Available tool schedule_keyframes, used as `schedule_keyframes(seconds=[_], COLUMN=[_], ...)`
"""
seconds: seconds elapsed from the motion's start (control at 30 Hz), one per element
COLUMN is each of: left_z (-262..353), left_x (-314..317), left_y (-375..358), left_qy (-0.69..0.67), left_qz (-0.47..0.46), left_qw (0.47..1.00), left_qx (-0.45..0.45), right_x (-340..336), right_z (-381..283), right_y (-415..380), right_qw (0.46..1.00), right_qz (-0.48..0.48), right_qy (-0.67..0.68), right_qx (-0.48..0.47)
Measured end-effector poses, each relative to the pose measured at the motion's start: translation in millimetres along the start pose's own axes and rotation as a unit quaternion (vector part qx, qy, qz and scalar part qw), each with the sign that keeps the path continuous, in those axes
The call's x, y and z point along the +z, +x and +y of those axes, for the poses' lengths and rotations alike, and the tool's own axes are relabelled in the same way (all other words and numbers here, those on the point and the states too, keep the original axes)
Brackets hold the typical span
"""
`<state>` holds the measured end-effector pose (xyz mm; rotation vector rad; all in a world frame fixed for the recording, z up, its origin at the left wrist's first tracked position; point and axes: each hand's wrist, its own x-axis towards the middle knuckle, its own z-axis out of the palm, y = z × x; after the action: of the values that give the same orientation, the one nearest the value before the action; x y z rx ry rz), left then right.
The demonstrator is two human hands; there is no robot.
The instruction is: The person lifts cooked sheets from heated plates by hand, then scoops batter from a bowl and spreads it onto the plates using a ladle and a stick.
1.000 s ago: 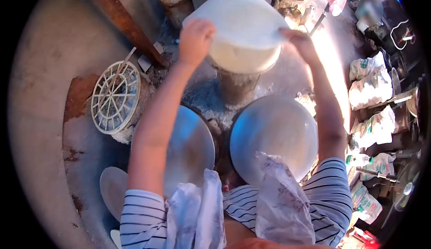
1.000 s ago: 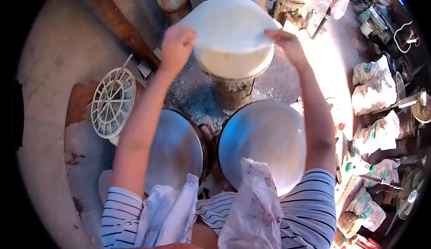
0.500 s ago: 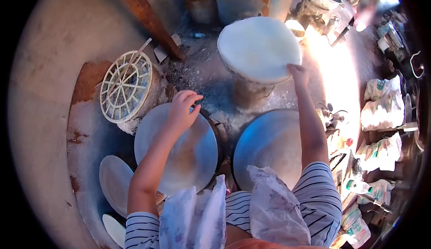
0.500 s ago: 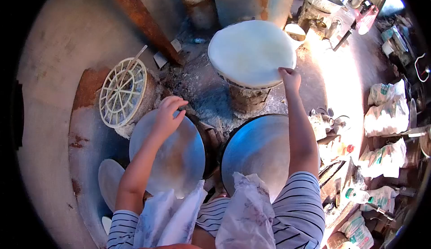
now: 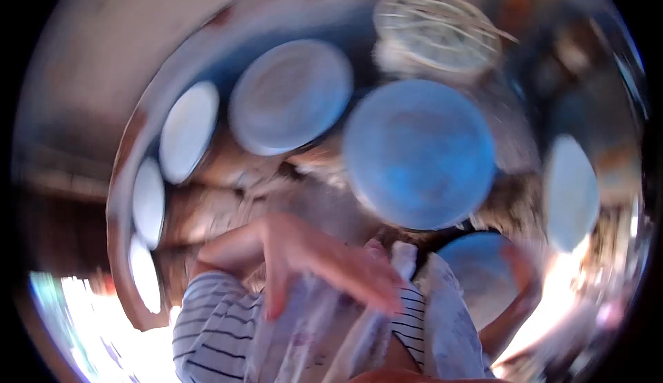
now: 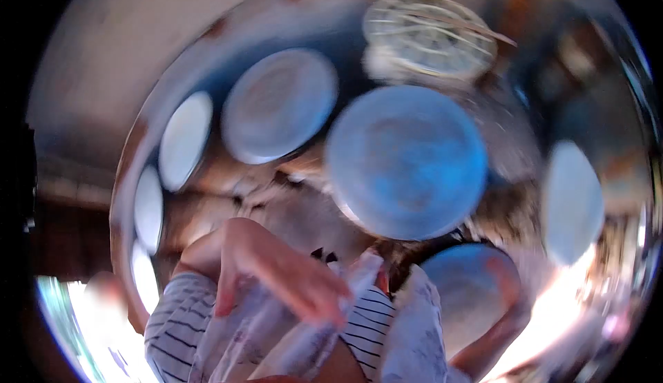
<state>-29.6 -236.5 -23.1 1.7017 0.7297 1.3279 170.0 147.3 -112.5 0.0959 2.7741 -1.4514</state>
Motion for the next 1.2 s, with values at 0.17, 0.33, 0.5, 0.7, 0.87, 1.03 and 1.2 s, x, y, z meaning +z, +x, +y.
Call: schedule_keyframes(seconds=[0.17,0.33,0.5,0.7,0.87,1.03,1.2], left_z=[105,245,293,288,255,231,200], left_x=[101,280,447,509,495,463,544], left_y=[-86,-209,-244,-262,-311,-372,-417], left_qy=[0.203,0.456,0.568,0.549,0.529,0.618,0.658], left_qz=[-0.007,0.376,0.662,0.75,0.77,0.708,0.627], left_qw=[0.979,0.804,0.438,0.223,0.169,0.122,-0.115], left_qx=[-0.037,-0.06,-0.217,-0.293,-0.314,-0.319,-0.401], right_x=[136,234,302,424,571,696,756], right_z=[-136,-254,-364,-473,-533,-554,-572], right_y=[80,118,126,156,152,34,-15], right_qw=[0.886,0.739,0.572,0.336,0.357,0.315,0.128], right_qz=[-0.404,-0.558,-0.673,-0.784,-0.728,-0.744,-0.825], right_qy=[-0.069,-0.127,-0.126,-0.05,0.062,0.199,0.21], right_qx=[-0.216,-0.355,-0.451,-0.52,-0.582,-0.555,-0.508])
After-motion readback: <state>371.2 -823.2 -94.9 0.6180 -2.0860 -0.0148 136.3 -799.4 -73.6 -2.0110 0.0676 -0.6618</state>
